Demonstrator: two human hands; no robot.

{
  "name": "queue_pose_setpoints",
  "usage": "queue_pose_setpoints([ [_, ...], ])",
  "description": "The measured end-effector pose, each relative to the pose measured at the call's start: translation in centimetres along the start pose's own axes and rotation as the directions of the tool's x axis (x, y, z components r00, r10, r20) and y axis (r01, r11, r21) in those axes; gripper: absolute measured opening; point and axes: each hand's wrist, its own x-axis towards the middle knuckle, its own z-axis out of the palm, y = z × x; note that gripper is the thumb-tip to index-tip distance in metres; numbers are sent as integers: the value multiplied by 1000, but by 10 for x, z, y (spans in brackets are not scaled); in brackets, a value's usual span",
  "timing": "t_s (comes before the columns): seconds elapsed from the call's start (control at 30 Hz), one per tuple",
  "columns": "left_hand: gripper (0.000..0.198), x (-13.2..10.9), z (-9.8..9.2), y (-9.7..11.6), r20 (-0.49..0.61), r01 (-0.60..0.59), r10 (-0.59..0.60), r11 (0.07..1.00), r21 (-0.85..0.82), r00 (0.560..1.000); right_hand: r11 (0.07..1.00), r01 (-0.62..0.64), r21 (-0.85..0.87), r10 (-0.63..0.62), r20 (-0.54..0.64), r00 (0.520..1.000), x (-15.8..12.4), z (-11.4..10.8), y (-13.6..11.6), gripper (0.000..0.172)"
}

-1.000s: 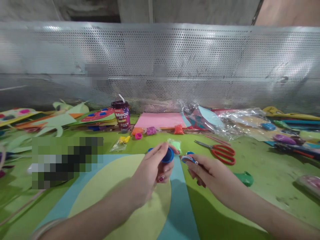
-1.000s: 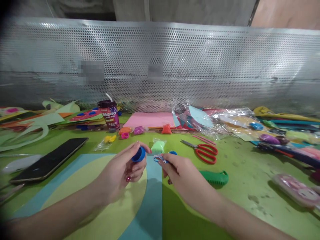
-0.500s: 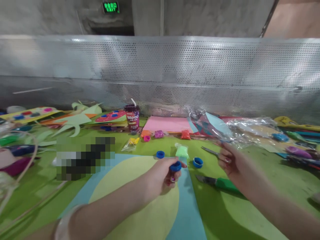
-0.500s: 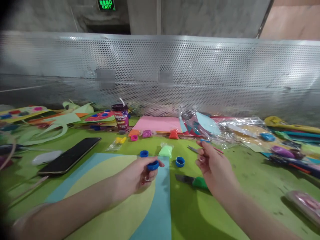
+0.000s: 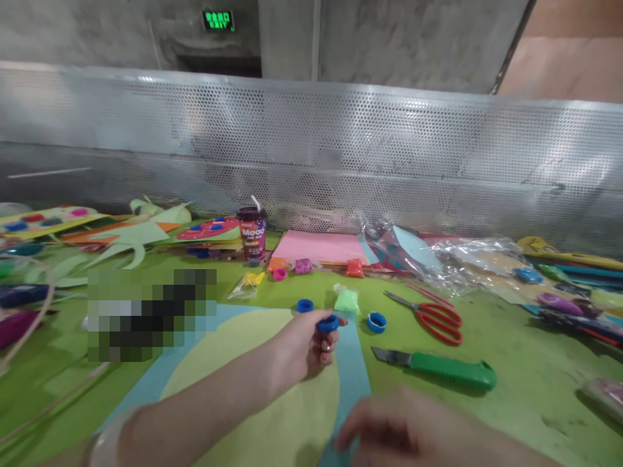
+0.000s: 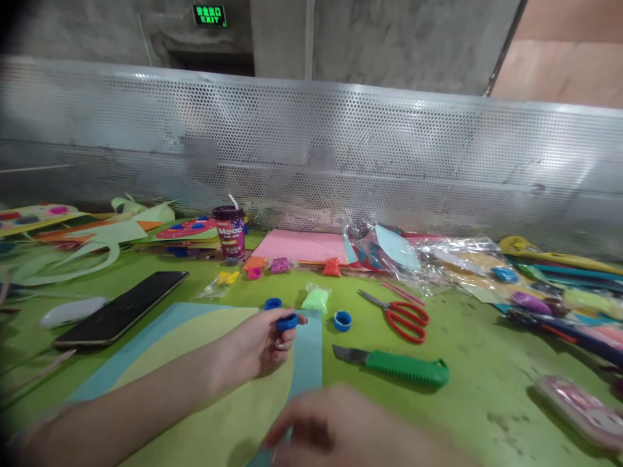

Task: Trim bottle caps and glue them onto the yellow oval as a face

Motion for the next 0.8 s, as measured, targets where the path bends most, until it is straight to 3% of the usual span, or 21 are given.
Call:
queue_pose_setpoints([
  [0.07,20,-1,2,0,-24,-30,31,999,36,999,999,-17,35,21,-97,995,12,-20,0,19],
  [0.13,18,-3,3,3,-37,-71,74,995,71,997,995,46,90,-21,-260,965,22,-43,3,22],
  [0.23,16,-7,1,9,16,-218,222,936,276,975,996,82,-28,-85,-508,857,32,-72,15,28],
  [0.27,16,-7,-1,10,55,-305,310,859,411,949,987,46,-156,-124,-539,833,35,-79,22,31],
  [0.33,17,-7,-6,12,176,-458,474,586,668,863,965,14,-262,-157,-533,831,41,-87,37,32],
  [0.37,19,-6,-8,12,234,-499,530,437,748,815,950,12,-313,-182,-521,834,45,-87,44,32],
  [0.43,21,-3,-13,10,318,-525,580,230,820,750,920,30,-390,-230,-477,848,52,-85,55,39],
  [0.5,21,2,-17,7,365,-510,582,101,854,726,895,47,-444,-268,-449,853,58,-79,60,37],
  [0.57,18,5,-19,5,379,-496,593,40,867,711,884,57,-464,-287,-442,850,60,-75,58,31],
  [0.63,18,4,-17,4,358,-513,628,77,855,691,884,70,-463,-295,-436,850,56,-71,52,31],
  [0.67,20,2,-14,4,339,-536,634,142,832,695,889,88,-449,-301,-427,853,52,-68,47,33],
  [0.73,29,-3,-7,3,318,-574,558,374,728,766,908,149,-392,-314,-401,861,45,-63,38,35],
  [0.8,36,-9,2,0,352,-532,399,660,531,847,919,211,-333,-338,-389,857,39,-55,29,36],
])
